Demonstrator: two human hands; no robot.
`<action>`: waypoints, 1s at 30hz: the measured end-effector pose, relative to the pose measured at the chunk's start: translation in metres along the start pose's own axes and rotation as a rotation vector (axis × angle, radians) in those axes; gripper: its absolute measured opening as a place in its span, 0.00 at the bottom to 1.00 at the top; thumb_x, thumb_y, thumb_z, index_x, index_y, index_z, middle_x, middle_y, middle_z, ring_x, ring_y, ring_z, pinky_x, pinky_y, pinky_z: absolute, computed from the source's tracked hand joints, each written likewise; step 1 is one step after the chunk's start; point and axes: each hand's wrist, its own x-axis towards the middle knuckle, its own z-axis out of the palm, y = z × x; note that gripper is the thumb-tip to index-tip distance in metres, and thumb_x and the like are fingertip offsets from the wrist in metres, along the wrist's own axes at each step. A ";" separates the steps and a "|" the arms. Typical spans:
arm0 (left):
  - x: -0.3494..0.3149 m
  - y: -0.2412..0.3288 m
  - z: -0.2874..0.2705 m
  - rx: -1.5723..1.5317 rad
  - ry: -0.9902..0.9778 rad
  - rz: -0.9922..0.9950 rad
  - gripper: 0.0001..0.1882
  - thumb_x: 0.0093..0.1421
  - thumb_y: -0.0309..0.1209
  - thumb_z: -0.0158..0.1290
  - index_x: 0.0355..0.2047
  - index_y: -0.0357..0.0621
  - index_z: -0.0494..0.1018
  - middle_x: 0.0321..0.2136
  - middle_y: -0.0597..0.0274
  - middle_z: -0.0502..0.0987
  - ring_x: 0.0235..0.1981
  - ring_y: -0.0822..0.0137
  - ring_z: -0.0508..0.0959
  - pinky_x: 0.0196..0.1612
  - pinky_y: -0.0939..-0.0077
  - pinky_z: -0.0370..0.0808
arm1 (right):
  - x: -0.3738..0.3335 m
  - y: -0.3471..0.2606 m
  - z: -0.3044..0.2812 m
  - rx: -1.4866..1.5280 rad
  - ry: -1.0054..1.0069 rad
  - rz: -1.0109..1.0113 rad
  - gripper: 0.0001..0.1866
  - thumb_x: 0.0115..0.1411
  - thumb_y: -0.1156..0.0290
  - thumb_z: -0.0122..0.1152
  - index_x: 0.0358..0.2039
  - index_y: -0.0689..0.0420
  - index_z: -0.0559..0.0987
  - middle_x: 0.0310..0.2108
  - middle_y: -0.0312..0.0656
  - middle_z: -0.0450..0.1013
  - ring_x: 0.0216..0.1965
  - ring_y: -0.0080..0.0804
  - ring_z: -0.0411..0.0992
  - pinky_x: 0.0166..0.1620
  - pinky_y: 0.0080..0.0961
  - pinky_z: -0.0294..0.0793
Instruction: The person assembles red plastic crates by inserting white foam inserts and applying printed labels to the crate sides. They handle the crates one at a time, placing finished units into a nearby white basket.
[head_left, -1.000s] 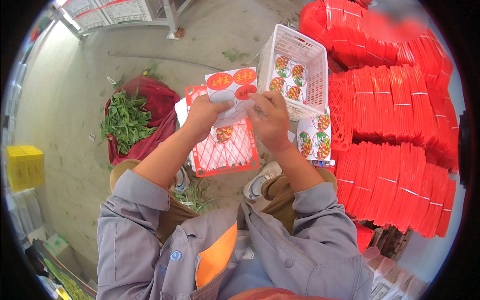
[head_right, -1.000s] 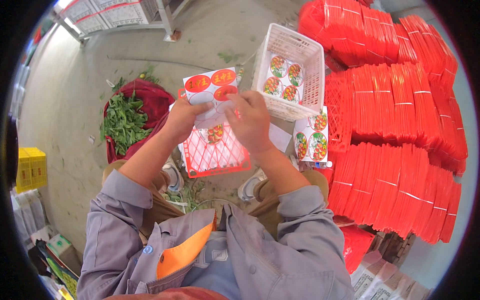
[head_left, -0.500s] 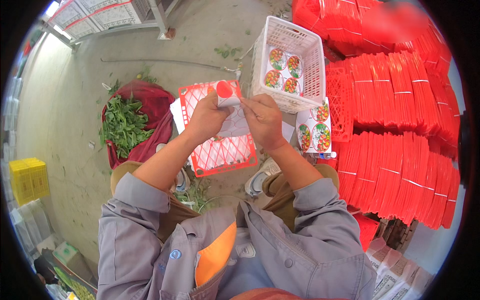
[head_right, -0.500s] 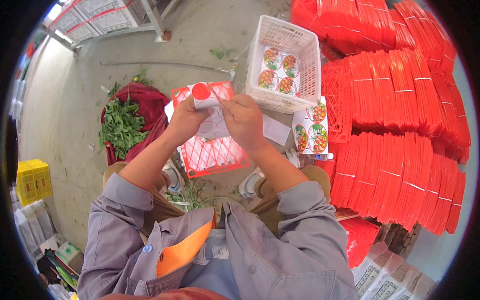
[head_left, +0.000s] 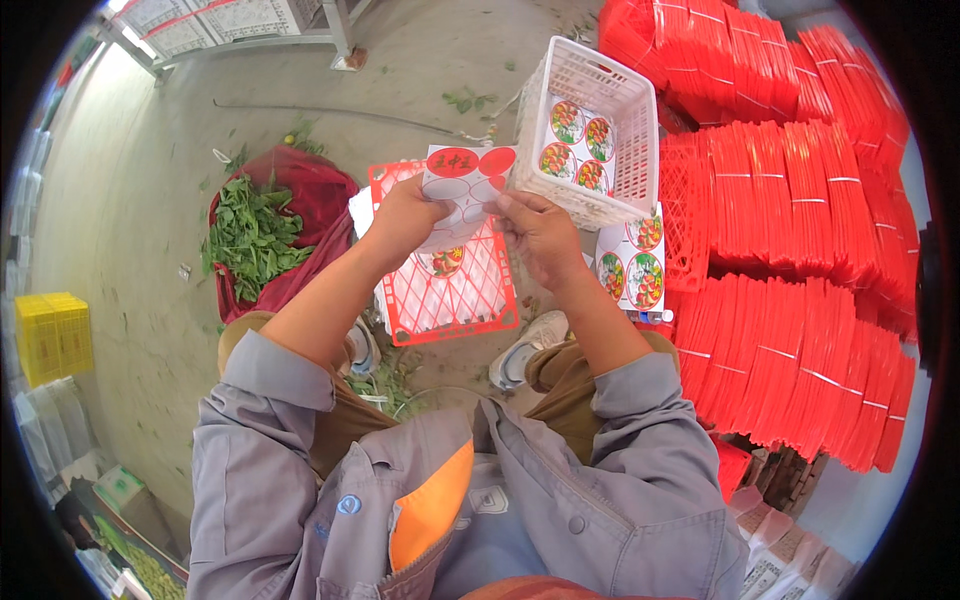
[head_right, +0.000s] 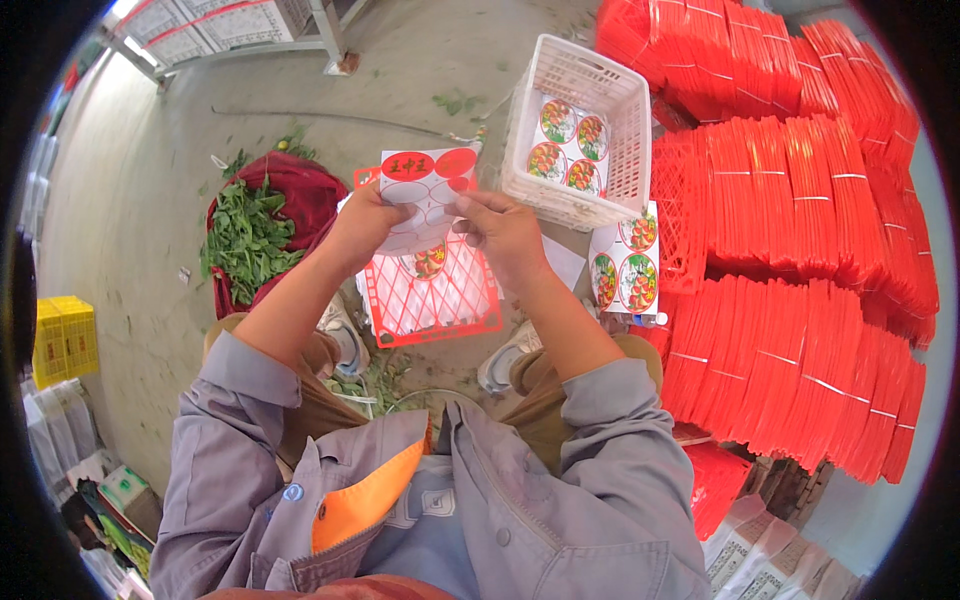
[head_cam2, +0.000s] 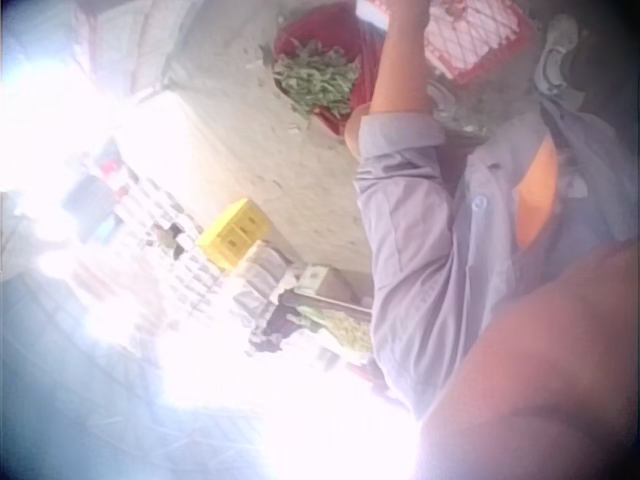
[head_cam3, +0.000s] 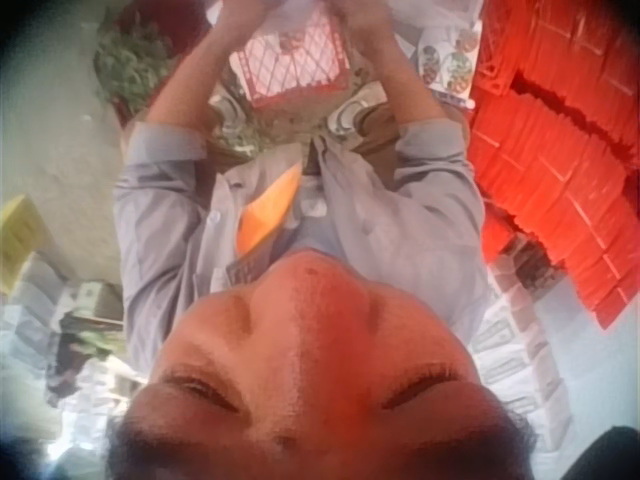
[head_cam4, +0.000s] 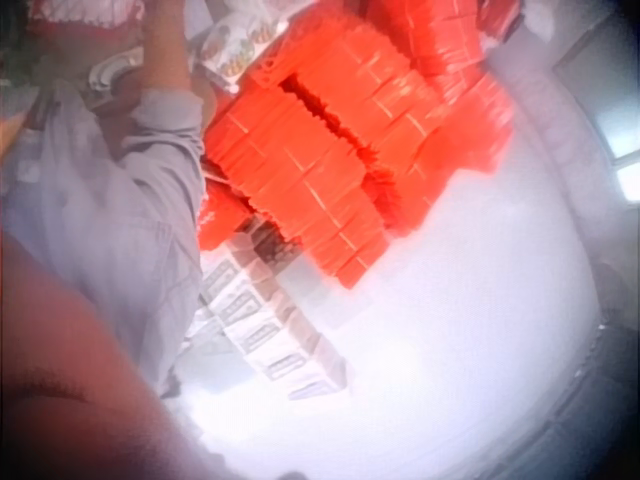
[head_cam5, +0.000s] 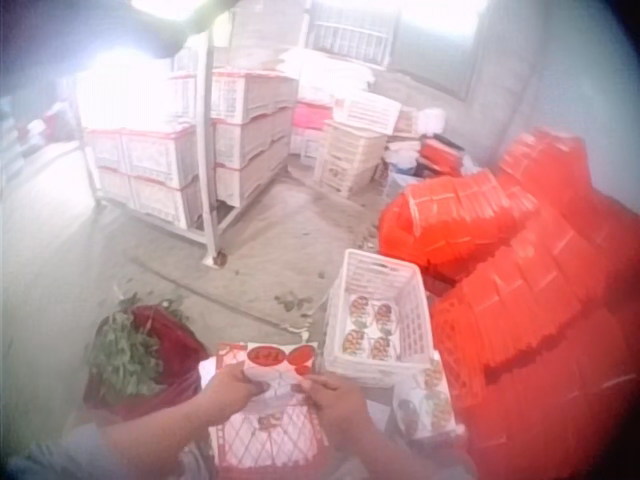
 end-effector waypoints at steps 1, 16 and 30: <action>0.000 -0.001 -0.003 0.024 -0.005 0.004 0.20 0.61 0.16 0.52 0.54 0.39 0.74 0.46 0.60 0.82 0.46 0.67 0.81 0.53 0.68 0.75 | 0.001 0.001 0.000 0.075 -0.002 0.051 0.13 0.67 0.70 0.62 0.49 0.62 0.80 0.43 0.42 0.81 0.36 0.23 0.74 0.41 0.20 0.74; 0.025 -0.016 -0.059 0.570 0.343 0.405 0.17 0.58 0.25 0.53 0.48 0.38 0.78 0.42 0.40 0.81 0.47 0.41 0.79 0.51 0.57 0.75 | 0.019 0.026 -0.021 0.446 -0.041 0.236 0.13 0.66 0.74 0.61 0.50 0.64 0.76 0.41 0.44 0.78 0.34 0.26 0.75 0.38 0.21 0.79; 0.016 0.026 -0.044 0.428 0.339 0.374 0.17 0.54 0.23 0.51 0.44 0.38 0.79 0.39 0.44 0.83 0.46 0.49 0.82 0.50 0.61 0.75 | -0.019 0.257 -0.040 -0.298 0.398 0.325 0.16 0.55 0.77 0.65 0.45 0.68 0.77 0.33 0.45 0.79 0.29 0.29 0.78 0.32 0.25 0.76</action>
